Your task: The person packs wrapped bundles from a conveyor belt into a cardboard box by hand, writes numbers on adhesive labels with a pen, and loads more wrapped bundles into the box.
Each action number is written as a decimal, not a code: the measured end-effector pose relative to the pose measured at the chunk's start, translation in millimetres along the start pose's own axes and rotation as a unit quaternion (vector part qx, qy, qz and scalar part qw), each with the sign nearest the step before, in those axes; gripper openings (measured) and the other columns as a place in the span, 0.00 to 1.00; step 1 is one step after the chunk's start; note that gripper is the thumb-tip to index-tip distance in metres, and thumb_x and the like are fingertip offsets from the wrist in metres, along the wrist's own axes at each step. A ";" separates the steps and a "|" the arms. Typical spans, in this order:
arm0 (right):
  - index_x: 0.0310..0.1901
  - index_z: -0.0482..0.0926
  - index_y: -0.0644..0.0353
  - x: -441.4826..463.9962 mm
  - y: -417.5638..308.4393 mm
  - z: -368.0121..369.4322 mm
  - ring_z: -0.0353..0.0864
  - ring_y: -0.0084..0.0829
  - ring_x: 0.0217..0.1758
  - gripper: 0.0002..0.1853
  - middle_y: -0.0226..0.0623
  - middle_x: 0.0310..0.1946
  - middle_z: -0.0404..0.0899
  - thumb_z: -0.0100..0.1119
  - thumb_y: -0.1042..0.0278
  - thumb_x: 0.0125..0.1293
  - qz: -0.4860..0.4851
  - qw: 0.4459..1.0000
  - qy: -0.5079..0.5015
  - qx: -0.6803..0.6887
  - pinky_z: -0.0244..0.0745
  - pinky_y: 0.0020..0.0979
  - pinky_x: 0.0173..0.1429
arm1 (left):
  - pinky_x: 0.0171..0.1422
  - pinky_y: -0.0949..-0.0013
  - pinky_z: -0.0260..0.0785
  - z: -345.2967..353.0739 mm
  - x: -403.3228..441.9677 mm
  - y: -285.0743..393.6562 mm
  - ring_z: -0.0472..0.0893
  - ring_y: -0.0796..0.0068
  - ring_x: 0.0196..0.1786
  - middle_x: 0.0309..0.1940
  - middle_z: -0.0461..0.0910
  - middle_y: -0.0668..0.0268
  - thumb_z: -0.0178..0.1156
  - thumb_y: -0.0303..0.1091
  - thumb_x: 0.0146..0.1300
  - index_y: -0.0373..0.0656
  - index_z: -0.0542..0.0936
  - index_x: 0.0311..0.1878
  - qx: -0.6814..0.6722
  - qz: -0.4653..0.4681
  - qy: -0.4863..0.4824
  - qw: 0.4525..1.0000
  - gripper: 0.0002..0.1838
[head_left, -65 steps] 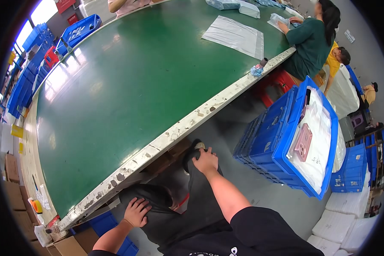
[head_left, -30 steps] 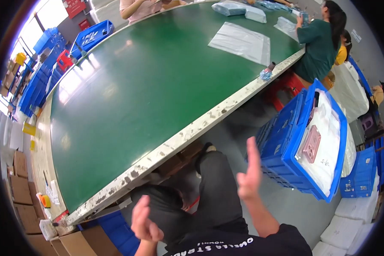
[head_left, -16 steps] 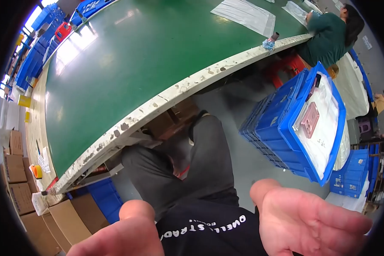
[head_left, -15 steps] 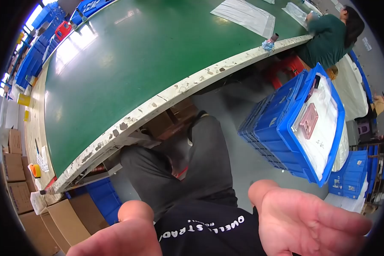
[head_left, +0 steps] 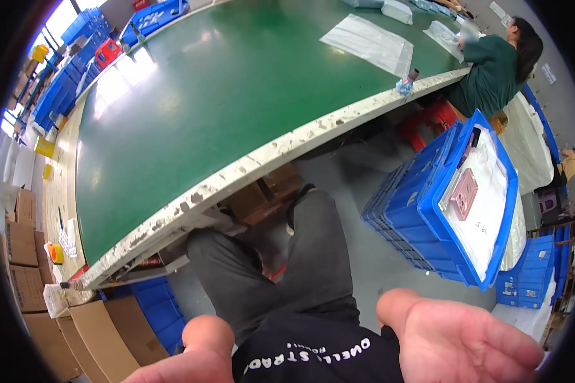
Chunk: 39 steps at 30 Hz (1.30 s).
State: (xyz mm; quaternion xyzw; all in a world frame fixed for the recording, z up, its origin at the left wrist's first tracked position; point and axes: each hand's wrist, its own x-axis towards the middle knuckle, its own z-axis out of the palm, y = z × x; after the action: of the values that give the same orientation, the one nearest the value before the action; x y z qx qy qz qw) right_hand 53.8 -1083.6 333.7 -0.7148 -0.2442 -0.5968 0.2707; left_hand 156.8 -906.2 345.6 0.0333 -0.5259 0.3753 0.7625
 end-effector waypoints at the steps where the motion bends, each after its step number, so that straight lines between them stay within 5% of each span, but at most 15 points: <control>1: 0.76 0.56 0.50 -0.5 4.8 8.3 0.36 0.13 0.83 0.29 0.24 0.81 0.41 0.45 0.56 0.76 -0.007 1.000 -0.002 0.012 0.33 0.27 0.85 | 0.78 0.59 0.55 -5.8 2.0 6.1 0.67 0.72 0.72 0.71 0.69 0.67 0.51 0.35 0.72 0.43 0.72 0.67 -0.005 -0.011 -0.033 0.999 0.22; 2: 0.76 0.56 0.48 2.6 19.7 38.4 0.36 0.13 0.83 0.29 0.25 0.81 0.41 0.45 0.57 0.77 -0.096 0.984 0.092 0.122 0.34 0.29 0.85 | 0.78 0.58 0.54 -20.8 8.2 15.7 0.67 0.67 0.72 0.71 0.69 0.66 0.53 0.37 0.71 0.45 0.71 0.69 0.260 0.069 -0.094 0.959 0.24; 3: 0.76 0.56 0.47 1.6 33.2 55.5 0.36 0.12 0.83 0.29 0.25 0.81 0.41 0.45 0.57 0.77 -0.188 0.939 0.178 0.228 0.34 0.31 0.84 | 0.78 0.58 0.54 -41.6 10.8 37.4 0.67 0.67 0.72 0.71 0.69 0.66 0.53 0.37 0.71 0.45 0.71 0.69 0.245 0.083 -0.096 0.961 0.24; 4: 0.71 0.60 0.52 -20.6 36.4 39.3 0.52 0.29 0.75 0.29 0.38 0.76 0.51 0.46 0.49 0.74 -0.135 0.960 0.131 0.209 0.52 0.42 0.74 | 0.74 0.56 0.55 -65.3 7.3 64.6 0.68 0.59 0.69 0.67 0.70 0.59 0.52 0.46 0.69 0.45 0.69 0.69 0.279 0.027 -0.129 0.951 0.28; 6: 0.58 0.68 0.59 -54.4 52.5 43.1 0.67 0.44 0.61 0.18 0.49 0.61 0.66 0.49 0.64 0.68 0.016 0.972 0.116 0.204 0.64 0.46 0.64 | 0.64 0.55 0.61 -92.6 -16.6 84.7 0.72 0.54 0.59 0.55 0.74 0.54 0.52 0.52 0.67 0.43 0.71 0.61 0.385 -0.098 -0.173 0.901 0.26; 8: 0.45 0.77 0.66 -101.9 71.1 62.5 0.82 0.59 0.48 0.09 0.60 0.46 0.81 0.52 0.79 0.63 0.245 0.948 0.039 0.197 0.77 0.51 0.53 | 0.48 0.58 0.69 -120.0 -55.3 88.6 0.76 0.59 0.43 0.40 0.77 0.56 0.51 0.37 0.65 0.41 0.74 0.40 0.484 -0.206 -0.157 0.836 0.09; 9: 0.48 0.77 0.64 -129.8 82.3 67.3 0.80 0.61 0.53 0.10 0.59 0.49 0.80 0.55 0.76 0.65 0.396 0.902 -0.092 0.143 0.74 0.52 0.57 | 0.39 0.61 0.70 -140.1 -79.2 104.2 0.78 0.61 0.33 0.32 0.80 0.57 0.51 0.28 0.60 0.41 0.74 0.33 0.572 -0.254 -0.172 0.760 0.04; 11: 0.59 0.73 0.60 -226.8 119.7 87.5 0.71 0.63 0.64 0.21 0.61 0.62 0.71 0.58 0.63 0.67 0.506 0.814 -0.271 0.088 0.69 0.52 0.65 | 0.39 0.66 0.71 -179.8 -126.8 158.9 0.79 0.60 0.32 0.31 0.80 0.55 0.51 0.19 0.55 0.34 0.76 0.33 0.618 -0.461 -0.171 0.613 0.06; 12: 0.67 0.65 0.57 -275.7 123.7 95.0 0.64 0.64 0.69 0.31 0.61 0.68 0.61 0.59 0.54 0.66 0.563 0.726 -0.394 -0.032 0.65 0.56 0.67 | 0.49 0.59 0.72 -196.9 -149.8 184.1 0.79 0.53 0.42 0.39 0.80 0.52 0.53 0.21 0.56 0.34 0.77 0.39 0.656 -0.531 -0.179 0.507 0.08; 13: 0.74 0.57 0.54 -315.2 123.0 102.6 0.56 0.66 0.74 0.41 0.62 0.74 0.52 0.60 0.45 0.65 0.599 0.609 -0.497 -0.152 0.62 0.59 0.69 | 0.63 0.51 0.67 -212.1 -169.8 213.8 0.73 0.45 0.59 0.58 0.73 0.45 0.58 0.27 0.57 0.34 0.73 0.58 0.712 -0.537 -0.279 0.357 0.23; 14: 0.79 0.37 0.48 -334.1 126.4 109.1 0.47 0.70 0.76 0.56 0.61 0.78 0.38 0.59 0.32 0.60 0.635 0.508 -0.560 -0.156 0.57 0.68 0.69 | 0.67 0.48 0.63 -220.3 -197.1 239.4 0.68 0.43 0.65 0.65 0.66 0.45 0.59 0.30 0.57 0.36 0.65 0.66 0.760 -0.524 -0.268 0.275 0.32; 15: 0.79 0.34 0.46 -327.4 119.4 114.3 0.47 0.73 0.76 0.57 0.63 0.77 0.37 0.60 0.33 0.60 0.630 0.514 -0.553 -0.181 0.55 0.73 0.67 | 0.71 0.46 0.59 -225.3 -214.0 251.6 0.62 0.42 0.71 0.72 0.58 0.44 0.61 0.33 0.57 0.37 0.56 0.74 0.801 -0.508 -0.253 0.190 0.42; 19: 0.79 0.38 0.45 -336.3 126.6 131.3 0.55 0.69 0.73 0.57 0.64 0.75 0.43 0.62 0.33 0.58 0.611 0.525 -0.546 -0.231 0.62 0.65 0.67 | 0.71 0.45 0.60 -230.7 -216.0 239.1 0.58 0.40 0.74 0.77 0.49 0.45 0.61 0.38 0.58 0.39 0.46 0.79 0.781 -0.591 -0.158 0.123 0.49; 25: 0.73 0.58 0.51 -342.8 178.6 152.9 0.69 0.60 0.67 0.46 0.58 0.68 0.61 0.63 0.38 0.58 0.669 0.521 -0.478 -0.228 0.68 0.56 0.65 | 0.65 0.46 0.66 -279.7 -206.3 211.3 0.67 0.42 0.68 0.70 0.62 0.43 0.56 0.48 0.65 0.38 0.53 0.76 0.766 -0.638 -0.057 0.050 0.42; 39: 0.66 0.68 0.55 -337.4 185.5 162.1 0.74 0.55 0.63 0.36 0.51 0.63 0.71 0.61 0.42 0.60 0.661 0.516 -0.470 -0.277 0.73 0.47 0.64 | 0.66 0.49 0.66 -320.0 -218.5 219.5 0.72 0.39 0.64 0.66 0.68 0.41 0.51 0.55 0.68 0.31 0.61 0.71 0.789 -0.608 -0.065 0.061 0.39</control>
State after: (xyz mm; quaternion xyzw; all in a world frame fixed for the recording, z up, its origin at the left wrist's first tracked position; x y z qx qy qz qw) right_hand 238.5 -1118.6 -39.4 -0.8855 0.3840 0.1388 0.2215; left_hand 236.0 -723.8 -52.9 0.9478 0.2348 -0.0283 0.2140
